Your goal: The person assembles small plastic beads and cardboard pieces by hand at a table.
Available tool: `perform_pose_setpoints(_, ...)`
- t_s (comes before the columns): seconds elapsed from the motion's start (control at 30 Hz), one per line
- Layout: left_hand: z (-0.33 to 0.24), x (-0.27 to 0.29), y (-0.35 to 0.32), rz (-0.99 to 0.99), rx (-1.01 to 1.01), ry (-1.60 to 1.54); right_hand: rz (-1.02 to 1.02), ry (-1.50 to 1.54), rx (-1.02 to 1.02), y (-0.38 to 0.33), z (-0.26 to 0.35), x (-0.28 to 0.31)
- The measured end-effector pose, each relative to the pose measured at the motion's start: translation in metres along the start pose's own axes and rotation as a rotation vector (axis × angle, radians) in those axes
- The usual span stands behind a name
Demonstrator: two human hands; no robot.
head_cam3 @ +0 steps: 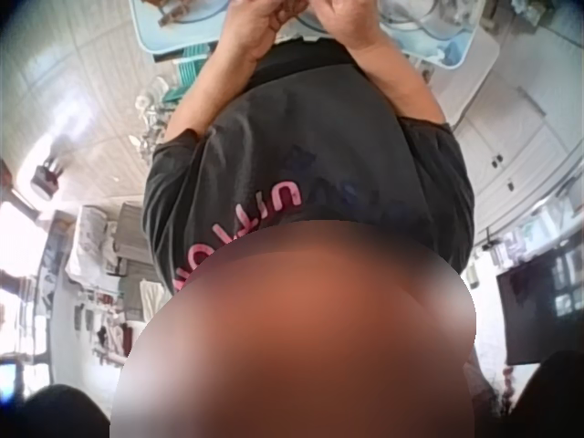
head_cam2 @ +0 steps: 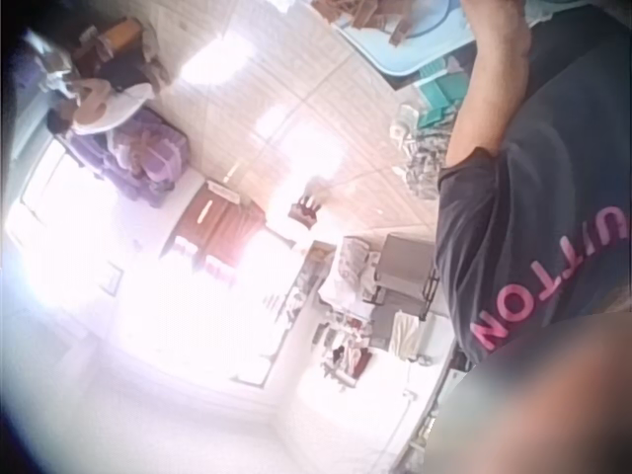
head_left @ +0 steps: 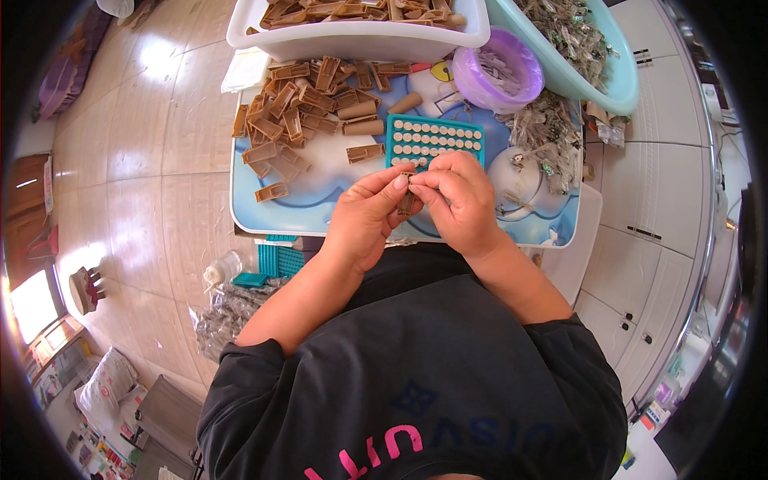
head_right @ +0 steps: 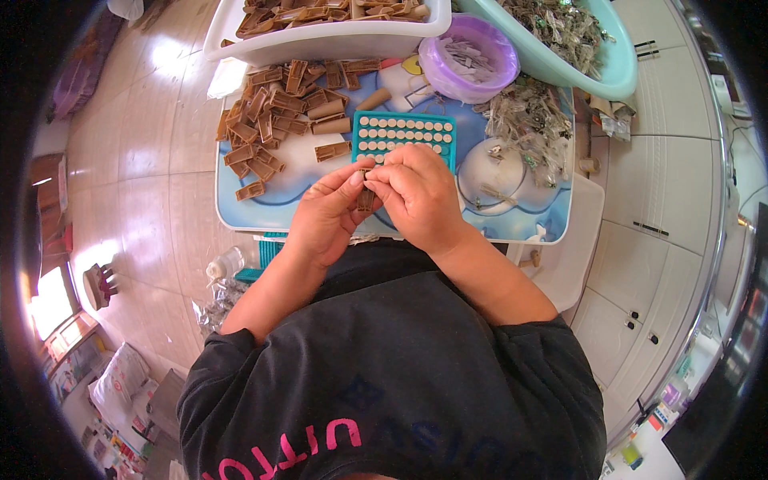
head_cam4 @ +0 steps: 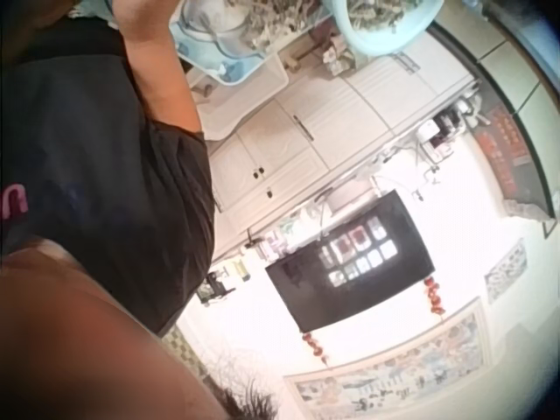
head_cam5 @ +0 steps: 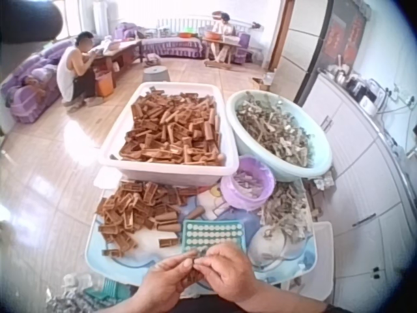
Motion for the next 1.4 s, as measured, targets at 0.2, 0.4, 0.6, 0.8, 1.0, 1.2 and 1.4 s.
perform_pose_setpoints(0.2,-0.003,0.003,0.001,-0.012,-0.004,0.019,-0.038,-0.064,-0.032,0.006,-0.019,0.003)
perform_pose_setpoints(0.4,-0.006,0.003,0.001,-0.025,-0.009,0.02,-0.024,-0.343,0.065,0.005,-0.02,-0.006)
perform_pose_setpoints(0.6,-0.005,0.006,0.002,-0.016,-0.005,0.02,-0.081,-0.101,-0.004,0.007,-0.009,0.005)
perform_pose_setpoints(0.8,-0.003,0.004,-0.001,-0.034,-0.005,-0.009,-0.022,-0.075,0.047,0.008,0.009,0.0)
perform_pose_setpoints(1.0,-0.002,0.004,-0.003,-0.024,-0.02,-0.007,-0.005,-0.071,0.056,0.007,0.014,-0.007)
perform_pose_setpoints(1.2,-0.012,0.002,-0.008,-0.033,-0.117,0.06,0.019,-0.015,0.034,0.008,0.015,-0.013)
perform_pose_setpoints(1.4,-0.021,0.009,-0.01,-0.026,-0.126,0.045,0.186,0.237,-0.074,0.022,0.004,-0.017)
Point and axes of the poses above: each hand's wrist, its own y-axis towards the middle knuckle, its own x-axis out of the back of the hand, z = x × y, the point moved 8 cm from there along y, towards the middle knuckle, and after that the axes turned 8 degrees about -x, right-handed, at the moved point
